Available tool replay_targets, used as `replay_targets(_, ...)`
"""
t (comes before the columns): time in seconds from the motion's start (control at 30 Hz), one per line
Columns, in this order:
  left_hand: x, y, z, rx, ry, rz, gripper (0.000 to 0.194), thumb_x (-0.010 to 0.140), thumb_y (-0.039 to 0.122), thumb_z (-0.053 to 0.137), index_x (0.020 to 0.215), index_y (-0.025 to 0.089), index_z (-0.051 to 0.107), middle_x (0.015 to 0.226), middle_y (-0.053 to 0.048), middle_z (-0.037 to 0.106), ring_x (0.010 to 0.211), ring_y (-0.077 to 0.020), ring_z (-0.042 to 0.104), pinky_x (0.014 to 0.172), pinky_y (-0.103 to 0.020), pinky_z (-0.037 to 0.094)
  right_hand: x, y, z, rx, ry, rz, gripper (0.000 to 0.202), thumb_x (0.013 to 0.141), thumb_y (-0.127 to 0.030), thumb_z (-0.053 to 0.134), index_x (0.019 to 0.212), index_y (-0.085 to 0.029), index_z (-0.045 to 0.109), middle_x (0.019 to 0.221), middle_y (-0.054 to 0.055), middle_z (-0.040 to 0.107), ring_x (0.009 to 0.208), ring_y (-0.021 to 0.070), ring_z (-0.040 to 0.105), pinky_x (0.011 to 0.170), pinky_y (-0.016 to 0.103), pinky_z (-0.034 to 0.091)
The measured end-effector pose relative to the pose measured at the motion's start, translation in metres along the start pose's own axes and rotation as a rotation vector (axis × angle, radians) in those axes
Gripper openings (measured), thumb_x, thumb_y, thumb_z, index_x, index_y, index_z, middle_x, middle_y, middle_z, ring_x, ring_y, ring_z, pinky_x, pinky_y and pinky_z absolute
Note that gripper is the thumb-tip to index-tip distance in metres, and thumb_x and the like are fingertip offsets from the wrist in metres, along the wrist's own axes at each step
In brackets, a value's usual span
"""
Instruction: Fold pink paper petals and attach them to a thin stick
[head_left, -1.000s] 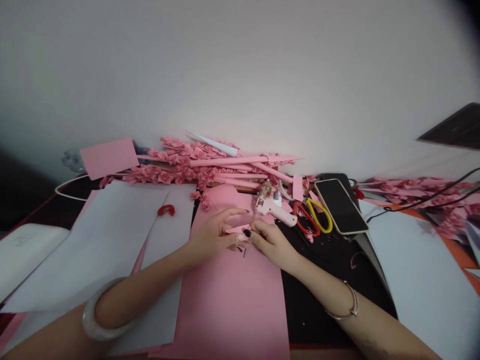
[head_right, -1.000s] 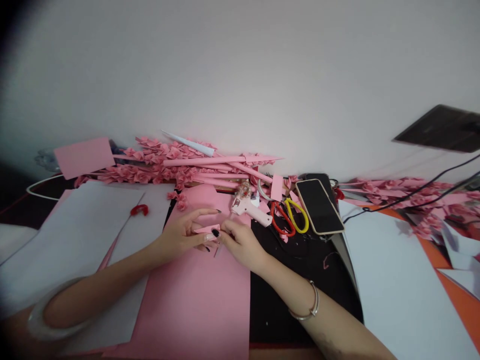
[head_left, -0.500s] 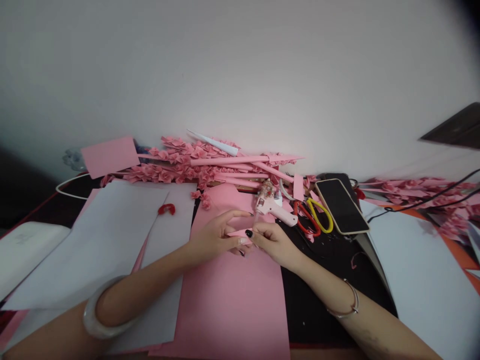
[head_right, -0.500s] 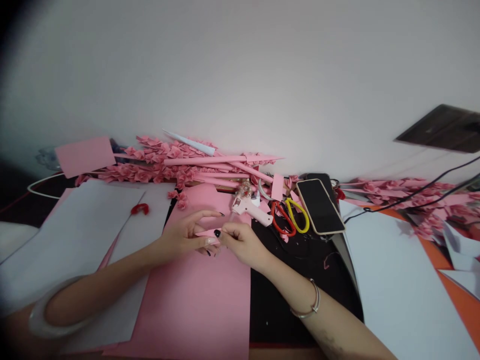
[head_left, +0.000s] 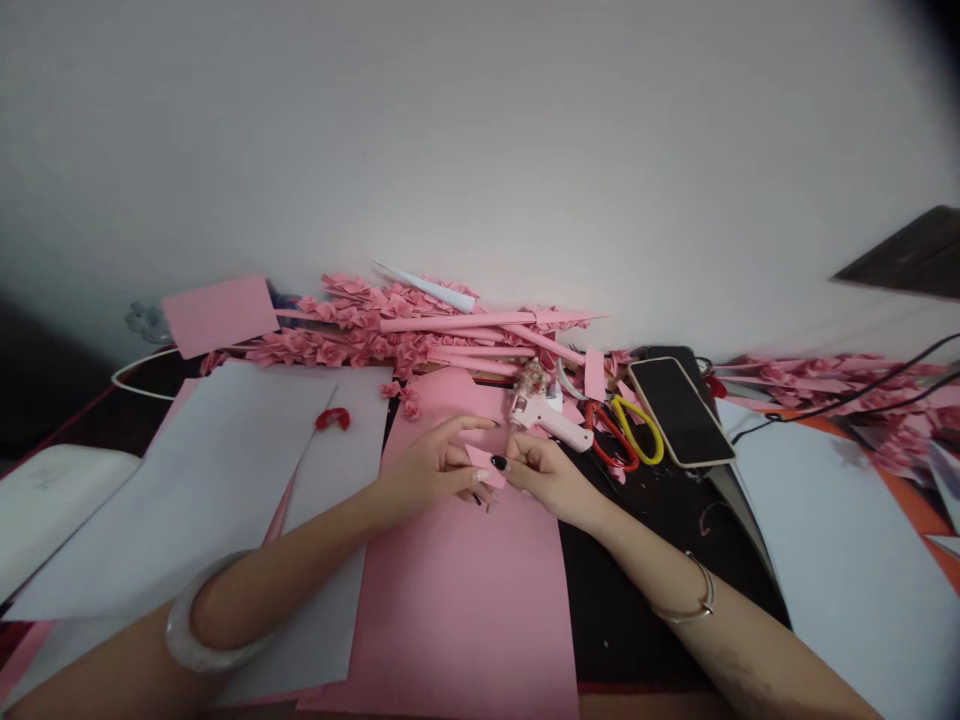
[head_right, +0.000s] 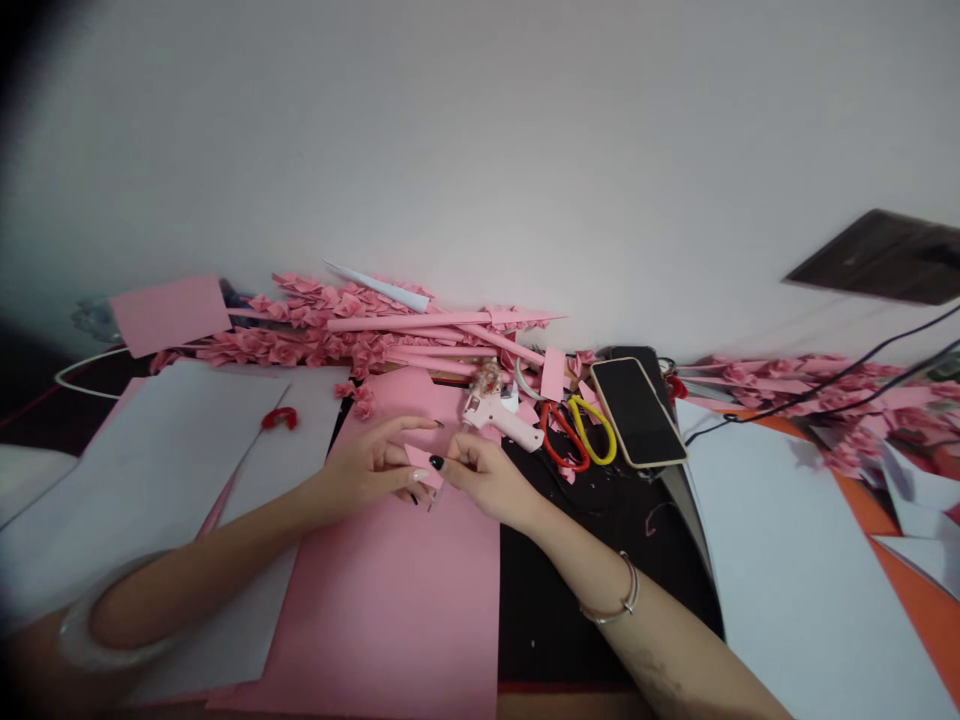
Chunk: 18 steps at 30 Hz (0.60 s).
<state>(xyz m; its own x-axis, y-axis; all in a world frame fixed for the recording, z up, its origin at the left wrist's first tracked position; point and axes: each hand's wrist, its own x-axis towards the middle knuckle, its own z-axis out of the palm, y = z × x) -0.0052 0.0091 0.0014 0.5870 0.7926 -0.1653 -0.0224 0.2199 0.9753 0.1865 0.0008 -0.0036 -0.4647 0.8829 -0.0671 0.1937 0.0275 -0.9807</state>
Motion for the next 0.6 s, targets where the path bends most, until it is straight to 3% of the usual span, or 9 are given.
replay_targets(0.17,0.002,-0.003,-0.002,0.005,0.068,0.018,0.045,0.076,0.013,0.057,0.120,0.019,0.044,0.062,0.001,0.068,0.069,-0.0197,0.070,0.066,-0.032,0.054,0.000,0.000,0.001,-0.087,0.028,-0.032,0.036,0.087,-0.044,0.045,0.062,-0.019,0.037,0.051,-0.006,0.039,0.044,0.0070,0.029,0.043,0.020,0.023)
replay_targets(0.33,0.004,-0.003,-0.004,-0.014,0.148,0.035,0.044,0.077,0.024,0.061,0.118,0.017,0.045,0.068,-0.002,0.069,0.066,-0.0171,0.068,0.065,-0.030,0.053,-0.002,-0.001,0.007,-0.142,0.073,-0.057,0.039,0.091,-0.043,0.040,0.060,-0.019,0.037,0.050,-0.006,0.037,0.044,0.0075,0.031,0.044,0.021,0.025)
replay_targets(0.47,0.007,-0.004,-0.004,-0.035,0.180,0.035,0.046,0.072,0.027,0.067,0.114,0.016,0.052,0.093,-0.006,0.068,0.084,-0.0184,0.065,0.076,-0.031,0.051,-0.003,0.001,0.010,-0.064,0.093,-0.055,0.036,0.091,-0.041,0.041,0.063,-0.018,0.043,0.049,-0.005,0.042,0.043,0.0078,0.034,0.045,0.021,0.028)
replay_targets(0.53,0.007,-0.003,-0.003,0.030,0.126,0.069,0.033,0.073,0.027,0.066,0.102,0.015,0.060,0.098,-0.006,0.066,0.092,-0.0190,0.061,0.084,-0.030,0.047,-0.003,0.002,0.010,-0.047,0.079,-0.057,0.033,0.090,-0.041,0.042,0.068,-0.017,0.049,0.050,-0.005,0.046,0.044,0.0084,0.038,0.047,0.022,0.032)
replay_targets(0.6,0.007,-0.001,-0.003,0.123,0.007,0.095,0.020,0.081,0.030,0.057,0.087,0.013,0.065,0.086,-0.005,0.067,0.088,-0.0184,0.061,0.085,-0.031,0.045,-0.003,0.002,0.010,-0.049,0.055,-0.054,0.031,0.090,-0.039,0.042,0.072,-0.016,0.053,0.052,-0.003,0.051,0.045,0.0088,0.042,0.049,0.022,0.035)
